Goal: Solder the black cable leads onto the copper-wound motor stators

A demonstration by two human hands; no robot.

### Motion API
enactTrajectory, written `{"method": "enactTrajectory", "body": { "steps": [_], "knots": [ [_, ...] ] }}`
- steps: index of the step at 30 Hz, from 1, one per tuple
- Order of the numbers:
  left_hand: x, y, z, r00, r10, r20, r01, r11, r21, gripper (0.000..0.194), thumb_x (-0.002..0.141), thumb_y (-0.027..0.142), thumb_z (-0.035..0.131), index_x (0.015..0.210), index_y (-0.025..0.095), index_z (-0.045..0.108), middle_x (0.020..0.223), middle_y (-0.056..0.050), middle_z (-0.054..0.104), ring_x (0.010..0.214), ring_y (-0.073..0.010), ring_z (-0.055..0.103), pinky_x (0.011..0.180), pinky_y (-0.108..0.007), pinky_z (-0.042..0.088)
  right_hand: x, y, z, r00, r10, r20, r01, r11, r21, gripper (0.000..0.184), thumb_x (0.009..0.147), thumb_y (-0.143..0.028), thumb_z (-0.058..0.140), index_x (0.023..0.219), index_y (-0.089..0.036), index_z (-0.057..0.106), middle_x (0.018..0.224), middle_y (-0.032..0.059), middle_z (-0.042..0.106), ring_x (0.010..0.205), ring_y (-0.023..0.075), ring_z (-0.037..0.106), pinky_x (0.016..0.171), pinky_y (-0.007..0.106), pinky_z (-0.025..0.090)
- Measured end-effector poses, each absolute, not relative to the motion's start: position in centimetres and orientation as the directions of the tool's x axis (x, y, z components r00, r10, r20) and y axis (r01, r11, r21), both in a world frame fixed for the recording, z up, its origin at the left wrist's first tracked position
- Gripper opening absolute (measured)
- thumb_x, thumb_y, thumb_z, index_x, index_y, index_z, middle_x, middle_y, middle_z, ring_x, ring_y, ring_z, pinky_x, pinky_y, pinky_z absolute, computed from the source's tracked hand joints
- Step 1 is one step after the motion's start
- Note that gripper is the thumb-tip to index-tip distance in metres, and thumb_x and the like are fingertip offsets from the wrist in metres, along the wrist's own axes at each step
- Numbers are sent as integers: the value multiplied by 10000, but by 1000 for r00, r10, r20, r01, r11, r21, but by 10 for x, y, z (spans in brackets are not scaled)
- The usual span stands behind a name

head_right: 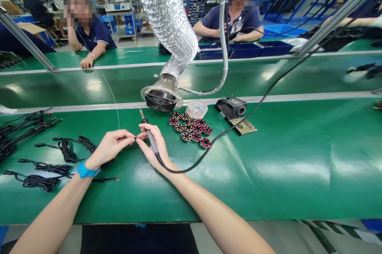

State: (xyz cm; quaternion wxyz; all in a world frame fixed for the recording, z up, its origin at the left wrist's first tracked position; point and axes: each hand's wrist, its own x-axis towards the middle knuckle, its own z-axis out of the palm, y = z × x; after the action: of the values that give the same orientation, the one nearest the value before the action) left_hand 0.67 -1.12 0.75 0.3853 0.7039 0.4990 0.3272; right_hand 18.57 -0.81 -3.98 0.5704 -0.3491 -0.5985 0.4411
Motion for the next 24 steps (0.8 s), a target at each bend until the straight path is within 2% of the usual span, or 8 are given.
{"method": "enactTrajectory", "body": {
  "steps": [5, 11, 16, 20, 24],
  "knots": [
    [8, -12, 7, 323, 943, 83, 475, -237, 847, 258, 909, 374, 589, 871, 179, 754, 866, -58, 731, 794, -183, 640, 735, -271, 479, 187, -8, -39, -83, 912, 402, -29, 401, -915, 353, 850, -213, 684, 1185, -277, 592, 1095, 36, 561, 817, 121, 687, 925, 347, 564],
    [10, -15, 9, 265, 954, 142, 560, -272, 783, 247, 855, 414, 672, 919, 196, 769, 861, -40, 756, 694, -159, 604, 661, -261, 447, 186, -8, -41, -75, 927, 367, -48, 365, -930, 374, 834, -197, 679, 1187, -269, 577, 1078, 35, 564, 767, 106, 682, 891, 331, 574],
    [9, -15, 10, 283, 950, 128, 457, -251, 853, 249, 895, 374, 617, 861, 174, 762, 795, -46, 751, 746, -177, 663, 708, -260, 489, 185, -9, -38, -90, 935, 343, -110, 333, -936, 411, 817, -195, 697, 1202, -257, 570, 1080, 43, 583, 806, 123, 697, 892, 338, 578],
    [8, -14, 11, 290, 954, 69, 401, -186, 897, 240, 873, 370, 645, 867, 158, 758, 794, -58, 753, 748, -176, 674, 722, -260, 497, 186, -10, -38, -94, 934, 346, -129, 333, -934, 398, 825, -205, 699, 1199, -258, 577, 1085, 45, 584, 819, 127, 699, 898, 342, 573],
    [9, -13, 12, 264, 964, 15, 395, -122, 911, 239, 855, 373, 660, 863, 146, 738, 741, -46, 727, 675, -147, 622, 646, -239, 462, 185, -10, -37, -90, 930, 357, -106, 347, -932, 379, 822, -192, 685, 1180, -256, 578, 1058, 32, 576, 768, 113, 685, 854, 329, 581]
  ]
}}
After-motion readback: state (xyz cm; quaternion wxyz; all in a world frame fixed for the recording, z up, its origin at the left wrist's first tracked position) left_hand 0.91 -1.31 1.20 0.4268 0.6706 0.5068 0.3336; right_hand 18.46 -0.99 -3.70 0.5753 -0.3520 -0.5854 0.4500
